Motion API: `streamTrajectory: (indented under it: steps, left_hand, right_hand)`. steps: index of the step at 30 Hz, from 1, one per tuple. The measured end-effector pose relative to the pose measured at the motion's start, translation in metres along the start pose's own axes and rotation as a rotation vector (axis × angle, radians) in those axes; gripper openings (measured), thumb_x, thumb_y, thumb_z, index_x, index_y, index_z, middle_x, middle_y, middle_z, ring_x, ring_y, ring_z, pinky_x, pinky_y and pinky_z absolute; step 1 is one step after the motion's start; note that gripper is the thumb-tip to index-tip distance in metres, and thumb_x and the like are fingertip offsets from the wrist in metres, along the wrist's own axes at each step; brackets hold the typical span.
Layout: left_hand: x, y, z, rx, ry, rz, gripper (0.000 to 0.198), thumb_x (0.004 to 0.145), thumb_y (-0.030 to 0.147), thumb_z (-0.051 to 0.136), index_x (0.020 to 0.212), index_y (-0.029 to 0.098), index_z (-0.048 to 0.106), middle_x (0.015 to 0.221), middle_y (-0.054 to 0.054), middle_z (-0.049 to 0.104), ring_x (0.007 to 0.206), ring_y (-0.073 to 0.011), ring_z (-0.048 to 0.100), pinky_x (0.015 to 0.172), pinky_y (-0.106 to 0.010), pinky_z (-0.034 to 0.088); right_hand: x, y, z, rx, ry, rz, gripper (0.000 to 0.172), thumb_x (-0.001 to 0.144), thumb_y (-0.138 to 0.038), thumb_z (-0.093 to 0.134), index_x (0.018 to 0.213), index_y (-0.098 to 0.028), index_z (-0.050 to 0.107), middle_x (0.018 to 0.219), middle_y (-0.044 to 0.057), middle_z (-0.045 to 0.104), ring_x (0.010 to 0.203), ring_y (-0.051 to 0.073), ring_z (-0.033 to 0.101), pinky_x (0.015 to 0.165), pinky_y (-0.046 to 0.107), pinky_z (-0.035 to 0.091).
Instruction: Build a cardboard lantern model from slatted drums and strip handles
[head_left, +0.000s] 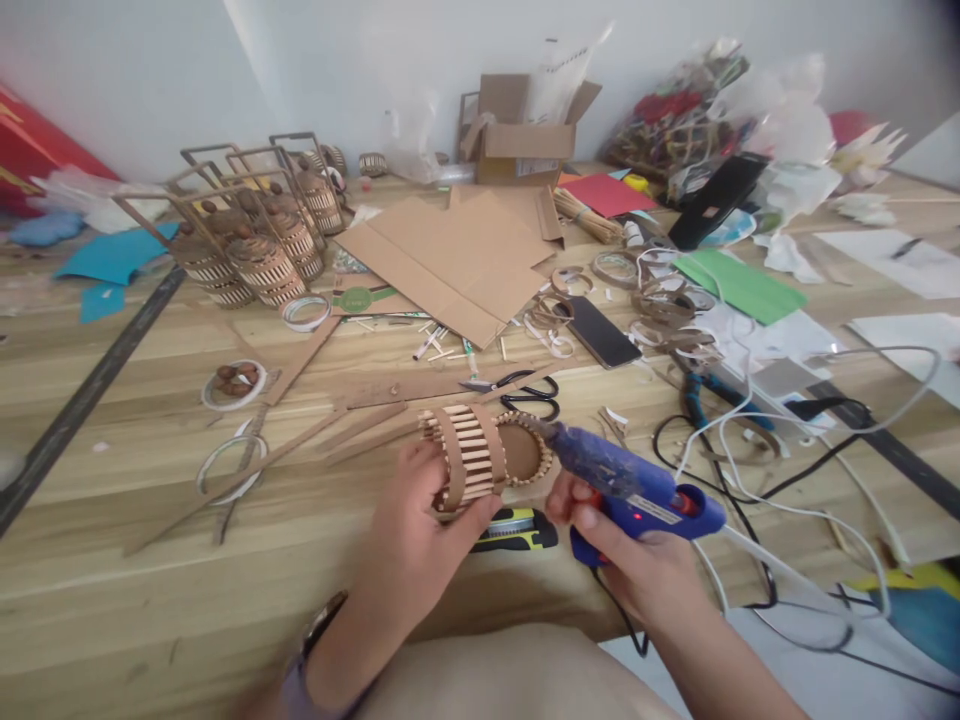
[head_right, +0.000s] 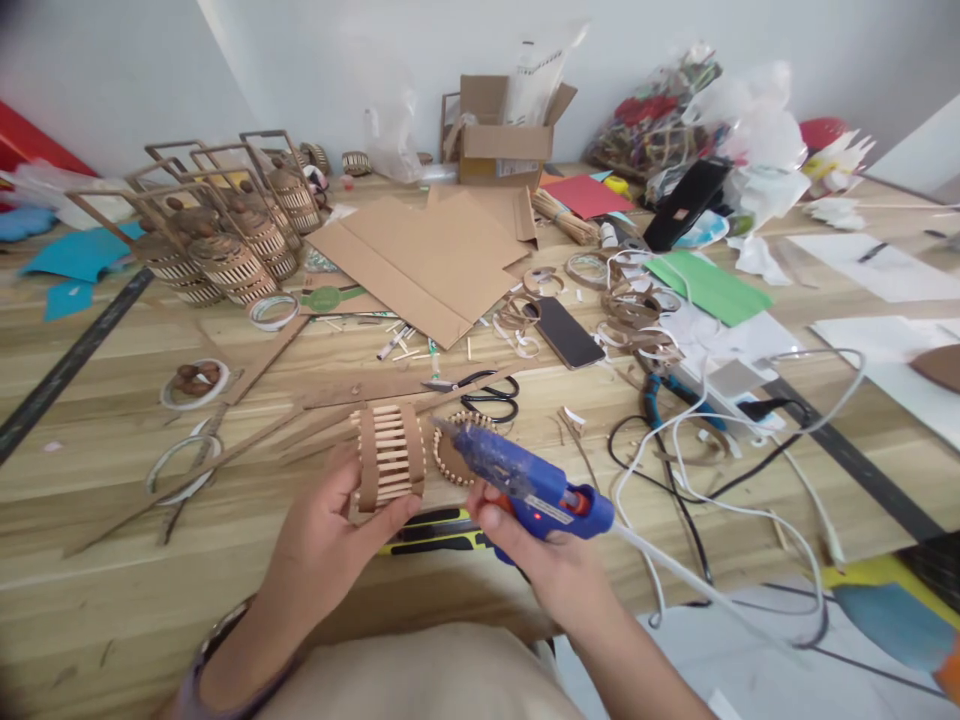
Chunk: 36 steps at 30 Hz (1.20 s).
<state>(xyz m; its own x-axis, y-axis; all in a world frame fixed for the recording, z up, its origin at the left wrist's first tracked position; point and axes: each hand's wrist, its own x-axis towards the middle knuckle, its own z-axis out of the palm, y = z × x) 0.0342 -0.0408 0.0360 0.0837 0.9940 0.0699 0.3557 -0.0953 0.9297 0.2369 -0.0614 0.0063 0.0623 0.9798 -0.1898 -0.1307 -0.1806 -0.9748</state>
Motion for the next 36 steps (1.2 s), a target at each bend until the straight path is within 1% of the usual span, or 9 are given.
streamTrajectory:
  steps: [3, 5, 7, 10, 13, 19, 24, 30, 36]
  left_hand:
    - [-0.002, 0.001, -0.001, 0.125, 0.044, 0.178, 0.012, 0.084, 0.023, 0.067, 0.095, 0.025, 0.072, 0.102, -0.005, 0.073, 0.104, -0.0275, 0.060, 0.091, -0.035, 0.044]
    - [-0.003, -0.001, -0.001, 0.193, 0.063, 0.272, 0.012, 0.087, 0.022, 0.065, 0.097, 0.025, 0.070, 0.104, -0.006, 0.072, 0.105, -0.0270, 0.061, 0.092, -0.035, 0.045]
    - [-0.004, -0.003, 0.000, 0.268, 0.076, 0.359, 0.012, 0.088, 0.021, 0.063, 0.099, 0.024, 0.068, 0.104, -0.007, 0.072, 0.104, -0.0265, 0.062, 0.092, -0.035, 0.046]
    - [-0.006, -0.006, 0.000, 0.360, 0.101, 0.485, 0.011, 0.091, 0.019, 0.060, 0.100, 0.023, 0.065, 0.100, -0.007, 0.070, 0.100, -0.0254, 0.062, 0.089, -0.036, 0.048]
    - [-0.008, -0.008, 0.000, 0.408, 0.106, 0.567, 0.012, 0.093, 0.017, 0.057, 0.103, 0.021, 0.061, 0.101, -0.007, 0.068, 0.103, -0.0248, 0.060, 0.091, -0.037, 0.049]
    - [-0.010, -0.007, -0.001, 0.411, 0.101, 0.612, 0.010, 0.094, 0.015, 0.056, 0.102, 0.018, 0.059, 0.101, -0.007, 0.067, 0.102, -0.0224, 0.057, 0.093, -0.034, 0.048]
    - [-0.010, -0.004, 0.000, 0.372, 0.094, 0.605, 0.012, 0.091, 0.011, 0.058, 0.100, 0.017, 0.060, 0.099, -0.008, 0.068, 0.101, -0.0214, 0.058, 0.092, -0.032, 0.048]
    - [-0.010, -0.002, 0.004, 0.312, 0.115, 0.558, 0.006, 0.088, 0.014, 0.062, 0.094, 0.017, 0.063, 0.094, -0.007, 0.070, 0.095, -0.0206, 0.062, 0.087, -0.030, 0.050]
    - [-0.010, -0.003, 0.004, 0.287, 0.106, 0.594, 0.007, 0.088, 0.015, 0.064, 0.094, 0.018, 0.064, 0.093, -0.006, 0.071, 0.095, -0.0196, 0.062, 0.089, -0.030, 0.050]
  right_hand:
    - [-0.004, -0.004, -0.018, -0.085, -0.094, -0.024, 0.035, 0.066, -0.056, 0.080, 0.071, -0.023, 0.072, 0.069, 0.005, 0.070, 0.062, 0.020, 0.060, 0.059, 0.033, 0.049]
    - [-0.007, -0.007, -0.027, -0.130, -0.127, -0.037, 0.038, 0.069, -0.061, 0.076, 0.074, -0.023, 0.073, 0.070, 0.006, 0.071, 0.058, 0.019, 0.058, 0.057, 0.032, 0.049]
    - [-0.009, -0.010, -0.033, -0.182, -0.176, -0.051, 0.040, 0.072, -0.064, 0.072, 0.078, -0.024, 0.074, 0.072, 0.006, 0.073, 0.059, 0.020, 0.060, 0.059, 0.033, 0.051]
    - [-0.009, -0.014, -0.038, -0.263, -0.313, -0.080, 0.041, 0.076, -0.065, 0.068, 0.085, -0.025, 0.073, 0.078, 0.007, 0.074, 0.069, 0.024, 0.067, 0.066, 0.033, 0.055]
    - [-0.007, -0.018, -0.039, -0.303, -0.415, -0.121, 0.038, 0.081, -0.064, 0.065, 0.088, -0.027, 0.070, 0.083, 0.006, 0.074, 0.077, 0.024, 0.069, 0.069, 0.032, 0.058]
    - [-0.006, -0.021, -0.031, -0.266, -0.386, -0.208, 0.035, 0.080, -0.064, 0.065, 0.084, -0.030, 0.072, 0.075, 0.005, 0.071, 0.068, 0.023, 0.068, 0.060, 0.031, 0.057]
    - [-0.005, -0.021, -0.028, -0.251, -0.405, -0.250, 0.035, 0.082, -0.061, 0.066, 0.080, -0.027, 0.072, 0.072, 0.002, 0.068, 0.065, 0.018, 0.066, 0.056, 0.024, 0.053]
    - [-0.007, -0.020, -0.032, -0.222, -0.422, -0.186, 0.036, 0.079, -0.061, 0.069, 0.079, -0.026, 0.072, 0.070, 0.001, 0.068, 0.061, 0.016, 0.063, 0.050, 0.022, 0.048]
    - [-0.009, -0.021, -0.038, -0.240, -0.411, -0.154, 0.034, 0.077, -0.060, 0.071, 0.078, -0.026, 0.073, 0.069, 0.002, 0.067, 0.061, 0.016, 0.063, 0.050, 0.022, 0.047]
